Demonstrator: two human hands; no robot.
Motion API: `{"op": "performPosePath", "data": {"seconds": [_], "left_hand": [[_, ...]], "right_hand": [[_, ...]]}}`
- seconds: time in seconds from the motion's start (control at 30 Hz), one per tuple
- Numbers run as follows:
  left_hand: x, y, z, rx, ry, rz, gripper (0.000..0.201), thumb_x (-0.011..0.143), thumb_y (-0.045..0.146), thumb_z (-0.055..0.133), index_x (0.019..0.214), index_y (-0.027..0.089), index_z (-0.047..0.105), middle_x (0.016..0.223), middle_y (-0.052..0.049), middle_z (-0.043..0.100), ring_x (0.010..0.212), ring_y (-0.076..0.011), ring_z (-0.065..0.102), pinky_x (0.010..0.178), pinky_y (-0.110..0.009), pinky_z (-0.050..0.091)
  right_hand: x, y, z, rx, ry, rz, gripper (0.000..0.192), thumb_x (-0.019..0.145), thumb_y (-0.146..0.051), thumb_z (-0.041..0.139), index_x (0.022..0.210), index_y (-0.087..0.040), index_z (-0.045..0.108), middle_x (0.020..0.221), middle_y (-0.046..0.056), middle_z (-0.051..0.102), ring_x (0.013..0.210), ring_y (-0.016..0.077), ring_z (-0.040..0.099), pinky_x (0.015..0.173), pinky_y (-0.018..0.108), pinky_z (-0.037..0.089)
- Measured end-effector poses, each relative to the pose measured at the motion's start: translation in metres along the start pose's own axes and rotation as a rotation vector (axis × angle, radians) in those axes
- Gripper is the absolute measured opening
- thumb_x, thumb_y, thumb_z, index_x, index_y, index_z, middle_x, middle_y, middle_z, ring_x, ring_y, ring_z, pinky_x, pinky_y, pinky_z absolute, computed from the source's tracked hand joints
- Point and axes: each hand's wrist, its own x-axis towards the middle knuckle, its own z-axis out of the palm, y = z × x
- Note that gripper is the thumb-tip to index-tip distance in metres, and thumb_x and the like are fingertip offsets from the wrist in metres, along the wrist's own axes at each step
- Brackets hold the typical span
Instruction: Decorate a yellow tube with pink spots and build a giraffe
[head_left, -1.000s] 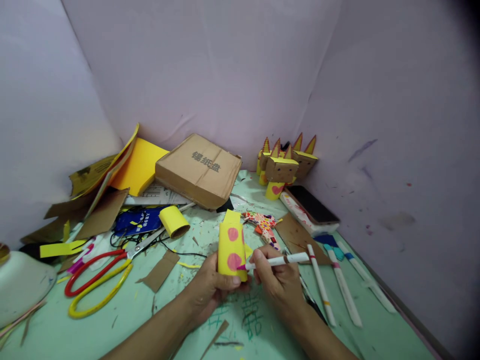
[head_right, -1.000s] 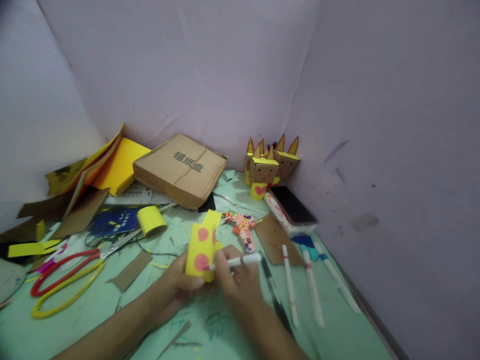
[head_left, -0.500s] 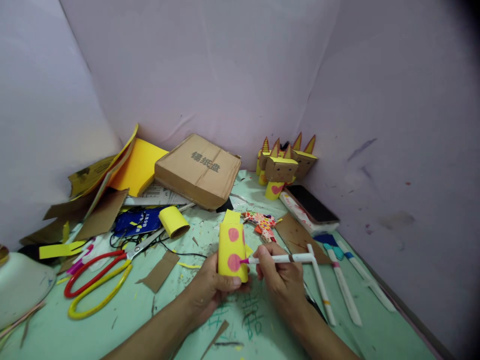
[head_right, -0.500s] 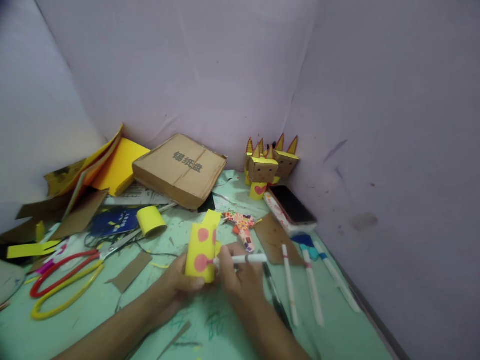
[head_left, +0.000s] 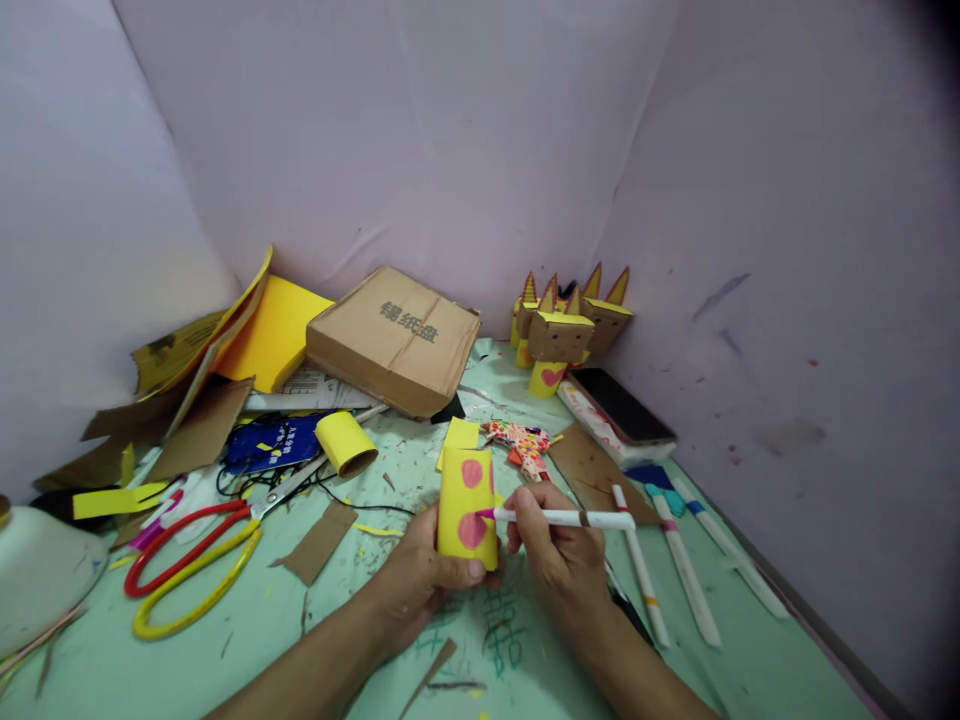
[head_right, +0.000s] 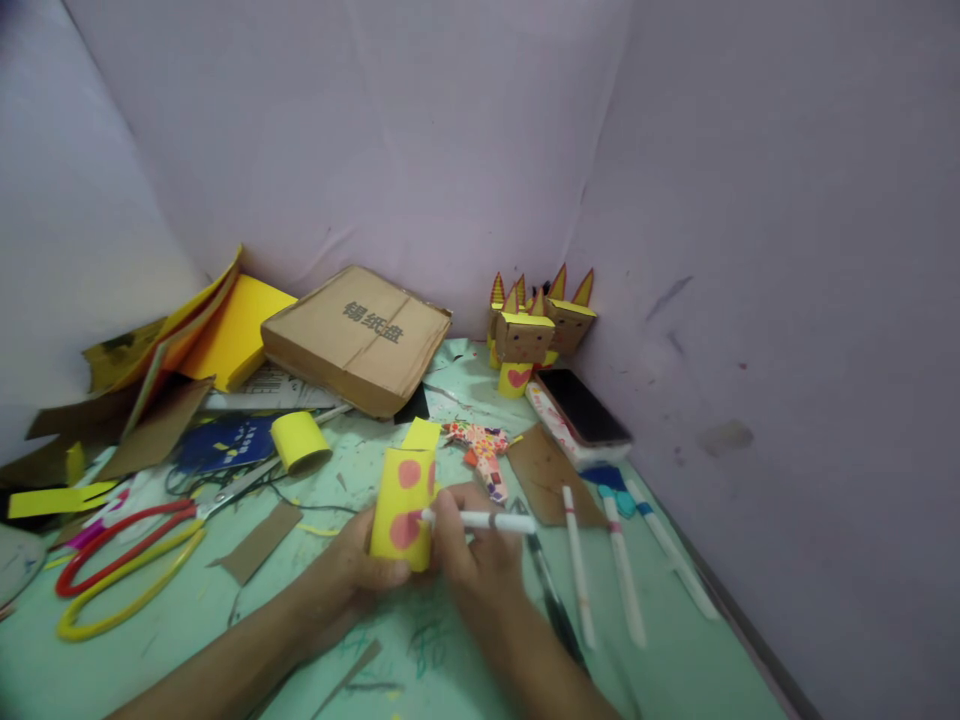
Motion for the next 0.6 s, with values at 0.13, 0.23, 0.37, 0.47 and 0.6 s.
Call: {"op": "performPosePath", "data": {"seconds": [0.13,0.23,0.37,0.47,0.6], "left_hand": [[0.0006,-0.0012,0.0012,-0.01,-0.01,0.011,0.052,0.047,0.013,0.08,0.096,0.013,0.062,0.081,-0.006,0.066,0.074,-0.0186,0.059,0.065,-0.029,0.049],[0.0016,-0.0028,0.0016,-0.022,0.0,0.02,0.054,0.044,0.013,0.081,0.095,0.013,0.062,0.079,-0.006,0.065,0.073,-0.0201,0.06,0.064,-0.029,0.049],[0.0019,-0.0025,0.0015,-0.006,0.007,0.002,0.052,0.046,0.012,0.08,0.094,0.013,0.063,0.08,-0.006,0.066,0.08,-0.0235,0.061,0.069,-0.032,0.05],[0.0014,-0.0012,0.0017,-0.006,-0.002,0.001,0.052,0.046,0.012,0.08,0.096,0.014,0.064,0.083,-0.006,0.066,0.08,-0.0231,0.061,0.071,-0.034,0.051],[0.0012,-0.0007,0.003,-0.014,0.025,-0.002,0.057,0.045,0.01,0.08,0.1,0.014,0.064,0.081,-0.005,0.066,0.085,-0.0259,0.063,0.077,-0.037,0.05]], "right_hand": [[-0.002,0.002,0.0016,0.045,-0.014,-0.035,0.033,0.093,-0.034,0.044,0.068,-0.019,0.058,0.053,-0.002,0.054,0.049,0.0108,0.052,0.048,0.021,0.041],[-0.0028,0.0018,0.0025,0.052,-0.026,-0.048,0.031,0.094,-0.033,0.044,0.069,-0.019,0.058,0.054,-0.003,0.054,0.049,0.01,0.052,0.048,0.02,0.041],[-0.0025,-0.0008,0.0028,0.052,-0.03,-0.072,0.03,0.093,-0.031,0.046,0.068,-0.02,0.057,0.054,-0.004,0.054,0.048,0.009,0.051,0.047,0.019,0.04],[-0.0015,-0.003,0.0028,0.047,-0.039,-0.092,0.03,0.093,-0.029,0.045,0.067,-0.02,0.057,0.055,-0.004,0.054,0.051,0.0087,0.052,0.05,0.019,0.041],[-0.0022,-0.0032,0.0043,0.045,-0.053,-0.111,0.031,0.093,-0.028,0.046,0.065,-0.019,0.056,0.054,-0.004,0.054,0.049,0.0083,0.051,0.048,0.019,0.039]]}}
